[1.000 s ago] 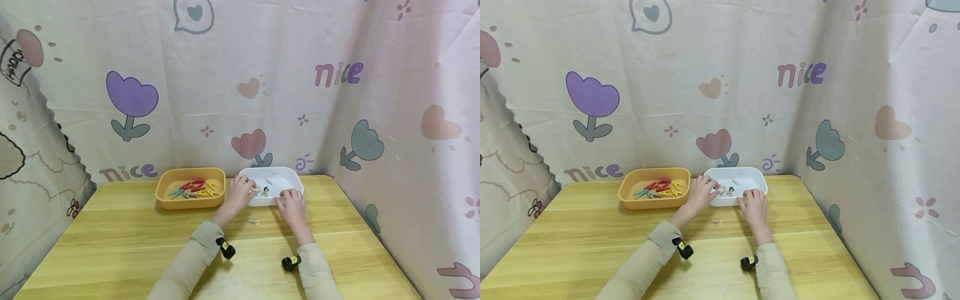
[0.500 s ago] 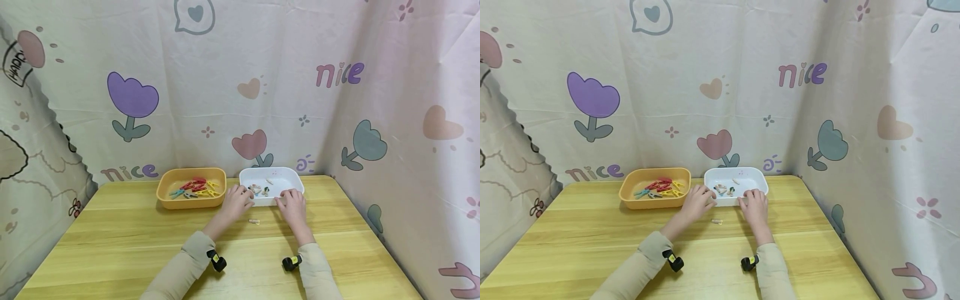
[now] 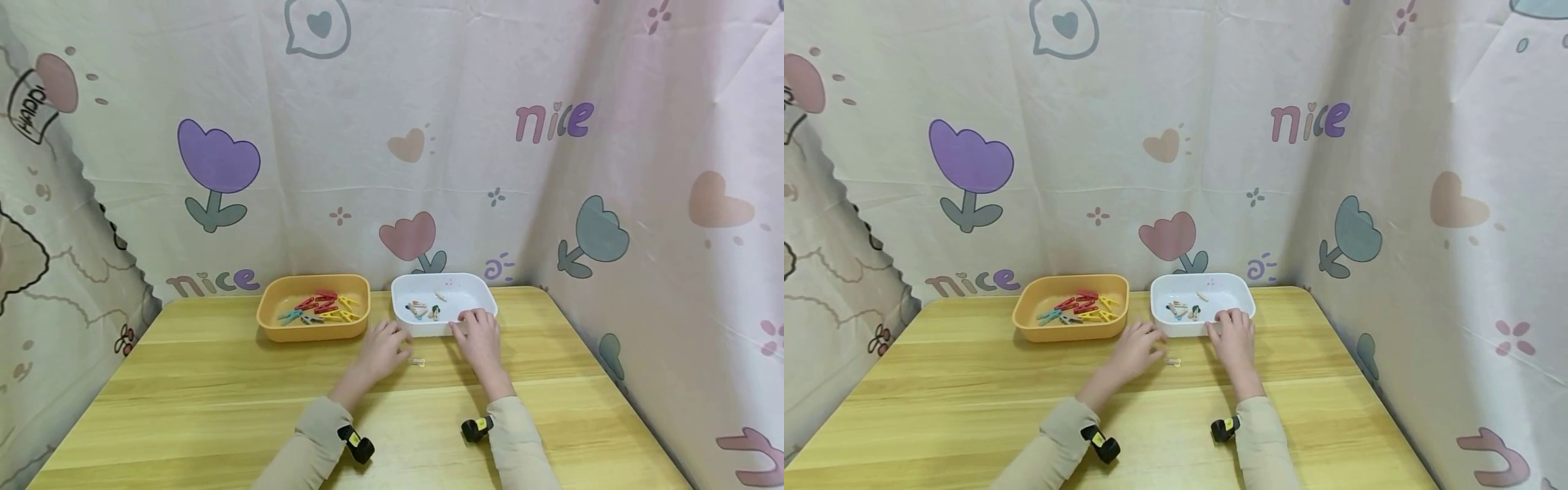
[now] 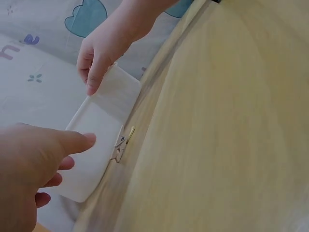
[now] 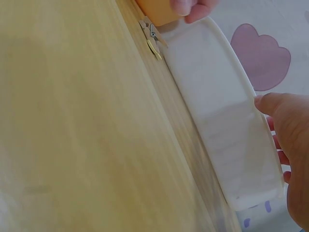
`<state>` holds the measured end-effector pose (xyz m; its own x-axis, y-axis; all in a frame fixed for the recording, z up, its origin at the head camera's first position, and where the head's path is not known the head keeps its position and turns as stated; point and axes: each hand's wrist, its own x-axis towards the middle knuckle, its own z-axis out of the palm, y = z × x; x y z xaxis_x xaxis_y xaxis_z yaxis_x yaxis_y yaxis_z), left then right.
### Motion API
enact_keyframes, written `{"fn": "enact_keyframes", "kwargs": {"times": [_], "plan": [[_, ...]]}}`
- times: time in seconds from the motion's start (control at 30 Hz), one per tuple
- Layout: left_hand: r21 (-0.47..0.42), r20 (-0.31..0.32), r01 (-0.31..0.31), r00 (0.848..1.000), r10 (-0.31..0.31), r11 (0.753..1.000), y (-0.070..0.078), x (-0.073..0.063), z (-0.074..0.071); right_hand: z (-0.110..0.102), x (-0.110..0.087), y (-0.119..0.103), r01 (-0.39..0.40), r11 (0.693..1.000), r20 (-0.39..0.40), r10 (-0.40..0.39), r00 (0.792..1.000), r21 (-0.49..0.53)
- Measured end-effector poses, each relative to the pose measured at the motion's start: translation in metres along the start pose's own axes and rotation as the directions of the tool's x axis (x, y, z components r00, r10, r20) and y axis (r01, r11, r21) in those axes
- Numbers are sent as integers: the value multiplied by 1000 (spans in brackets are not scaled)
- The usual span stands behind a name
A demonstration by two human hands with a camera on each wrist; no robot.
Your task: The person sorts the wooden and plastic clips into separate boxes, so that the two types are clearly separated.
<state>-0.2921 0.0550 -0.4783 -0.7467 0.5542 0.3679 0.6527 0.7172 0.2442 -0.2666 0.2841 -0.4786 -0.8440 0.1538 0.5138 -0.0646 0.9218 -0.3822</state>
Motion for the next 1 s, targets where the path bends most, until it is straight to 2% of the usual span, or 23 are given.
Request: {"fn": "enact_keyframes", "kwargs": {"times": [0.27, 0.47, 0.63, 1.0], "plan": [[-43, 29, 56, 998, -55, 998, 3, -7, 2, 2, 0, 1, 24, 1000, -27, -24, 999, -1], [-73, 63, 103, 993, -99, 992, 4, -10, 2, 0, -1, 1, -1, 1000, 4, 1, 1000, -3], [-64, 99, 146, 985, -139, 987, 5, -10, 6, 1, 0, 2, -5, 1000, 15, 6, 1000, -19], [-55, 89, 151, 985, -146, 987, 10, -10, 13, 0, 0, 2, -16, 1000, 28, 16, 999, -17]]}}
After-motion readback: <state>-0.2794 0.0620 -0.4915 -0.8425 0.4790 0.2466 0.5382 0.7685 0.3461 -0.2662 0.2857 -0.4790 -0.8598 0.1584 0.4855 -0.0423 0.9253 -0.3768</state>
